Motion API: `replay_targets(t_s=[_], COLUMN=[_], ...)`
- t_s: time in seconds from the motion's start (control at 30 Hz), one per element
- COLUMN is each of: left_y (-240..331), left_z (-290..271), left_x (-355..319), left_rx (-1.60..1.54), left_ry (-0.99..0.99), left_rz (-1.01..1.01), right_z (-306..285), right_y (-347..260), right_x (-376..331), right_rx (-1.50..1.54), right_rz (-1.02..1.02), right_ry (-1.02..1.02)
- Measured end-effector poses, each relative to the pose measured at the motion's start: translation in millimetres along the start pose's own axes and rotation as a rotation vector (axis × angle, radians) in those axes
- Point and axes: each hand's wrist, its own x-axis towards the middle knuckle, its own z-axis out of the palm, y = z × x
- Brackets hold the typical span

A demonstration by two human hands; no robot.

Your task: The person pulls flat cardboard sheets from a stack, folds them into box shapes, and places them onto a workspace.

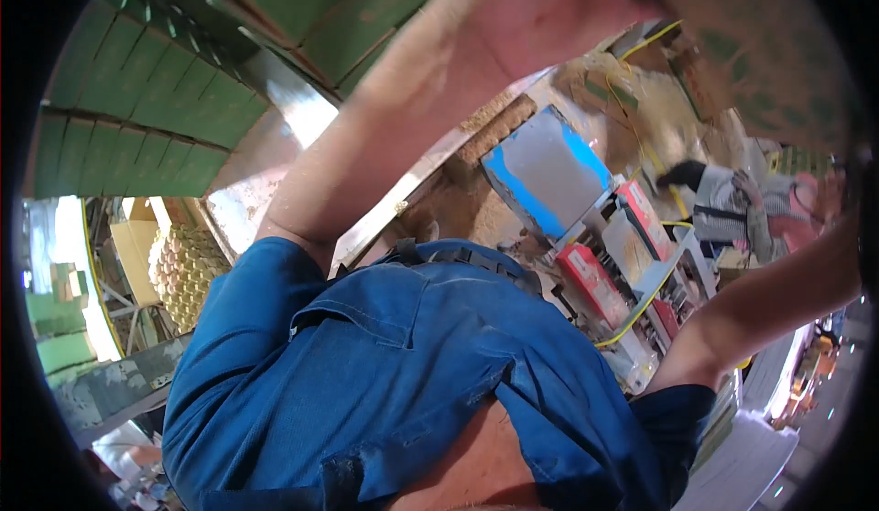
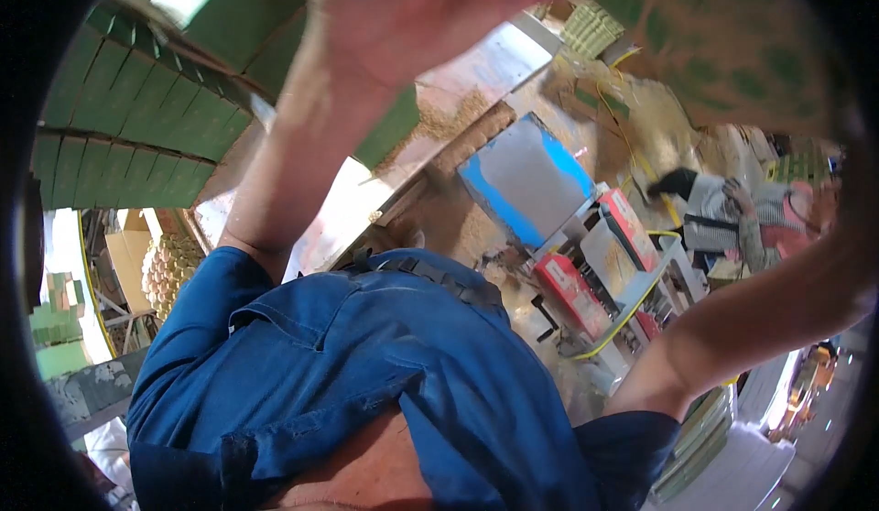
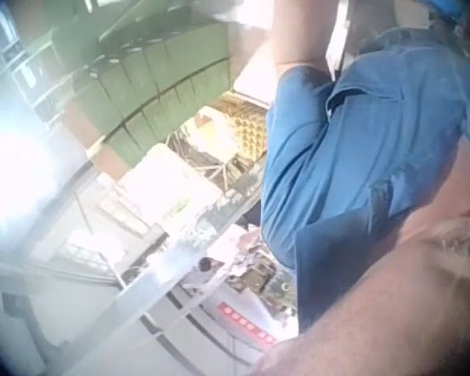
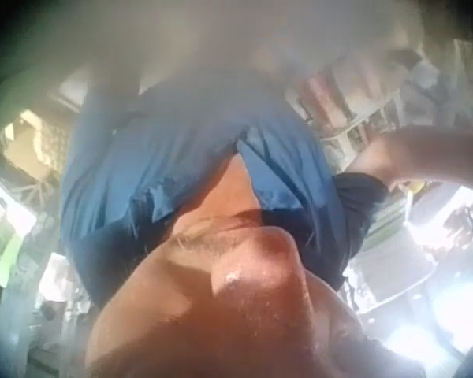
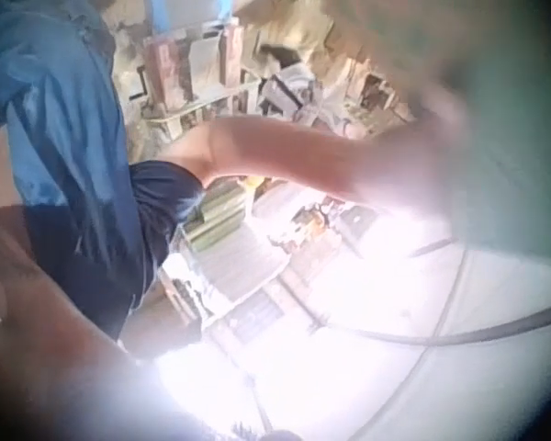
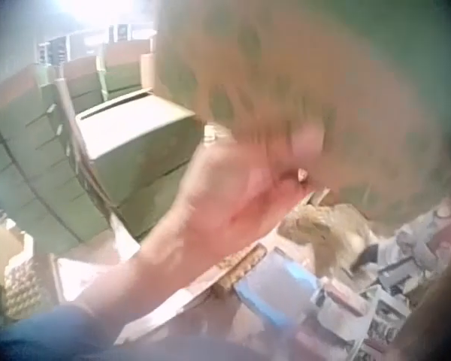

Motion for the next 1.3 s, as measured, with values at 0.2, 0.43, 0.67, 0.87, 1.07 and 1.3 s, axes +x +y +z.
replay_targets(t_s=[0.2,0.43,0.67,0.87,1.07,1.3], left_y=[-175,-336,-277,-254,-306,-323], left_z=[-138,-252,-230,-282,-287,-305], left_x=[-106,-264,-267,-229,-221,-220], left_rx=[-0.387,-0.499,1.564,1.424,1.734,1.483], left_ry=[0.208,0.619,0.733,0.093,0.379,0.515], left_rz=[-0.280,-0.561,-0.330,-0.969,-0.842,-0.853], right_z=[59,181,254,250,249,309], right_y=[88,142,198,198,233,286], right_x=[-153,-303,-467,-421,-380,-306], right_rx=[0.144,0.118,0.269,0.432,-0.104,-0.284], right_rz=[0.315,0.357,0.767,1.517,1.081,0.806], right_ry=[-0.489,-0.449,-0.404,-0.470,-0.057,-0.457])
